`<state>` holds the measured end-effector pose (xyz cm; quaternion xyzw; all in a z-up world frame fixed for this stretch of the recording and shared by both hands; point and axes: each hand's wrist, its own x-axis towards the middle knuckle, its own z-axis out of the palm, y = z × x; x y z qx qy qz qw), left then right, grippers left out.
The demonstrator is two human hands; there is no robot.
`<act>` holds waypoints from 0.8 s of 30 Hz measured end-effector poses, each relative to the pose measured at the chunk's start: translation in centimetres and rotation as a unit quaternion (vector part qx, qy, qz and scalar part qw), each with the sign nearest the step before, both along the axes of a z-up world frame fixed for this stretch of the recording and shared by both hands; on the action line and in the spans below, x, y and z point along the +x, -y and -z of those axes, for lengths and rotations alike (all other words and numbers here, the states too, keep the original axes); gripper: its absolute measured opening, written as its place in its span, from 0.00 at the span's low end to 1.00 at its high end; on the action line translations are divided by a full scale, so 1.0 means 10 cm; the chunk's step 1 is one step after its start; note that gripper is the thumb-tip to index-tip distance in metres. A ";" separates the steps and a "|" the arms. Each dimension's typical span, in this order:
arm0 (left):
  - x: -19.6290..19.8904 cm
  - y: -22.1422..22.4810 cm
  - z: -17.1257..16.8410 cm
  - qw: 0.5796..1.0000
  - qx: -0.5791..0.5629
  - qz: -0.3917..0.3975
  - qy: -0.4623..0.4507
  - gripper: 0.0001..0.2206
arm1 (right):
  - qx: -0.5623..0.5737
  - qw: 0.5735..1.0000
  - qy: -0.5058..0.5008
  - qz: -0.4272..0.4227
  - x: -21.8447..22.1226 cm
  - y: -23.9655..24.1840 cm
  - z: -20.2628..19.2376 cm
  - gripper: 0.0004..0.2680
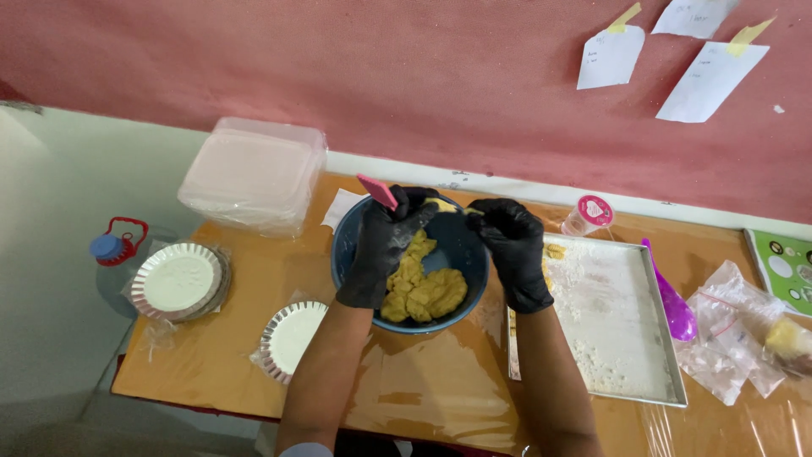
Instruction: Shaping small pieces of dough using a textured tool to create cookies or snacks.
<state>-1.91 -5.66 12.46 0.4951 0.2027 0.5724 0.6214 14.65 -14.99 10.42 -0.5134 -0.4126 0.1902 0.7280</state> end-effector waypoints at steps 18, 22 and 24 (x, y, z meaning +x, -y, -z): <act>0.16 -0.39 0.85 0.997 -0.017 0.011 -0.069 0.22 | -0.015 0.998 0.001 -0.056 -0.19 0.03 -0.22 0.13; 0.23 -0.26 0.65 0.998 -0.010 0.058 -0.014 0.22 | -0.023 0.999 -0.023 -0.035 -0.31 0.02 -0.24 0.12; 0.18 -0.16 0.43 0.998 -0.003 0.068 0.008 0.22 | -0.031 0.998 -0.047 -0.040 -0.29 0.03 -0.20 0.13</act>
